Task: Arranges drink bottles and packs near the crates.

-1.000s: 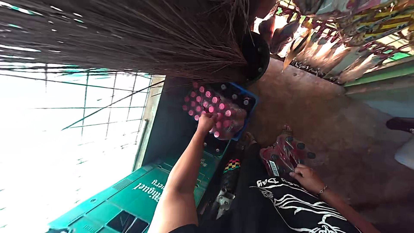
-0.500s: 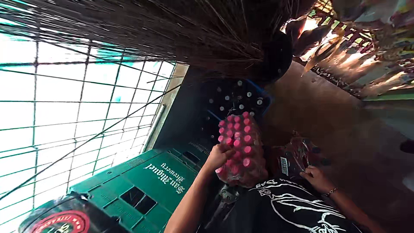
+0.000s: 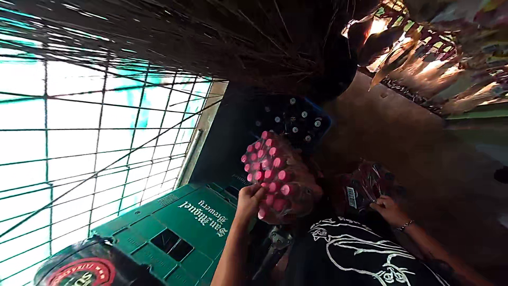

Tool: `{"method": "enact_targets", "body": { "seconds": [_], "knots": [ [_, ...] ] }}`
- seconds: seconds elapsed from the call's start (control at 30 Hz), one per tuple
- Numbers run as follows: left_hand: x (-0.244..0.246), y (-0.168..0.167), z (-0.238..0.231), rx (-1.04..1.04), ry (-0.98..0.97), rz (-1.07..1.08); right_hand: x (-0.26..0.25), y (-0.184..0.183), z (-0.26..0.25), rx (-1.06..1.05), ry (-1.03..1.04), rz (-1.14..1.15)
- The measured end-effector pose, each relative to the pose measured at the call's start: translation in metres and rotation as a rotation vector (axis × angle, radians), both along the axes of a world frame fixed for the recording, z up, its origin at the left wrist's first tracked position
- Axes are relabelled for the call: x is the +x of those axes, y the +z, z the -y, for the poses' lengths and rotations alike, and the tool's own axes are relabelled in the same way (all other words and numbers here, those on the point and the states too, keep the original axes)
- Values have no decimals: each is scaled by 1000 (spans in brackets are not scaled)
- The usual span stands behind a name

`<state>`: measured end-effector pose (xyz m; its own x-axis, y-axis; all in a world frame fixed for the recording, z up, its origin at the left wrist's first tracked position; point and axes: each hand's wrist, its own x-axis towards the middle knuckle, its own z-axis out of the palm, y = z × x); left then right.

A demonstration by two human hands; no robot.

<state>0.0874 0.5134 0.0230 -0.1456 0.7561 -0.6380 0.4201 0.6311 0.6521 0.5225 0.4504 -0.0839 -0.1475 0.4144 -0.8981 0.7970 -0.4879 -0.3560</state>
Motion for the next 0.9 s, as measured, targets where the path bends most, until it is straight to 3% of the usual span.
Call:
{"method": "enact_targets", "body": {
  "seconds": [0.13,0.3,0.5,0.6,0.7,0.8,0.9],
  "knots": [
    [-35,-1,-5,23,40,-74,-1,3,2,26,-43,-17],
    [-78,-28,-19,4,86,-189,-1,5,7,25,-45,-7],
    [-94,-78,-12,-179,-99,-458,-5,-1,13,4,-47,-1],
    [-90,-129,12,-335,-205,-460,-8,-1,11,-2,-34,2],
    [-70,-168,24,-396,-198,-331,-13,2,8,-13,-15,12],
    [-47,-169,16,-404,-267,-176,-21,6,3,4,21,6],
    [2,-139,5,-250,-480,-90,-35,13,-12,39,80,-18]
  ]
}}
